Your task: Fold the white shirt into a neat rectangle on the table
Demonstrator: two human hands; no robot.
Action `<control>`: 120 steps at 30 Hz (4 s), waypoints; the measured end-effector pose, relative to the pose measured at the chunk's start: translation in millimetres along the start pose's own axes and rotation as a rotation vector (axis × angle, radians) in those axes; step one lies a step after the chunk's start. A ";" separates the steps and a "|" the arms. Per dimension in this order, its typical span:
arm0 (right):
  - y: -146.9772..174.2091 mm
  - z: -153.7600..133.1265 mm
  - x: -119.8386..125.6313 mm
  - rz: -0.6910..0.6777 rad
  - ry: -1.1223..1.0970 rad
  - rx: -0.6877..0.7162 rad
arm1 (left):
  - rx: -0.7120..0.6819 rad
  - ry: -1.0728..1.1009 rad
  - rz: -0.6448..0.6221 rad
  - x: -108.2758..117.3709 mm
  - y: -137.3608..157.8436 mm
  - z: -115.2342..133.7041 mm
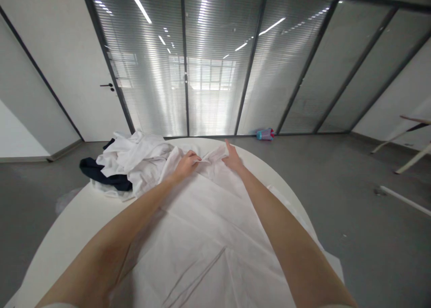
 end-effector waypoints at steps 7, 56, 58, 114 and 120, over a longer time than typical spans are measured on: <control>13.3 12.6 -0.1 0.100 0.062 -0.054 | -0.032 -0.326 0.025 6.7 16.4 15.4; 25.7 29.9 -58.3 -0.290 0.425 -0.153 | -0.106 -0.364 -0.403 -66.1 -0.5 7.9; 27.3 31.7 -48.4 -0.221 0.438 -0.189 | -0.106 -0.366 -0.358 -61.5 0.0 9.7; 19.8 -4.5 -33.0 -0.300 0.255 0.070 | -0.033 -0.300 -0.604 -3.9 -8.9 -22.7; 35.5 -68.7 -77.4 -0.431 0.071 0.304 | -0.021 -0.334 -0.633 0.6 -7.1 -12.4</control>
Point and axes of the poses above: each hand's wrist, its own y-axis away from the middle knuckle, its own x-axis out of the back of the hand, z = x × y, the point moved 10 cm from there along -y, towards the middle knuckle, and after that the axes turned 9 degrees about -y, right-handed, at the moved point
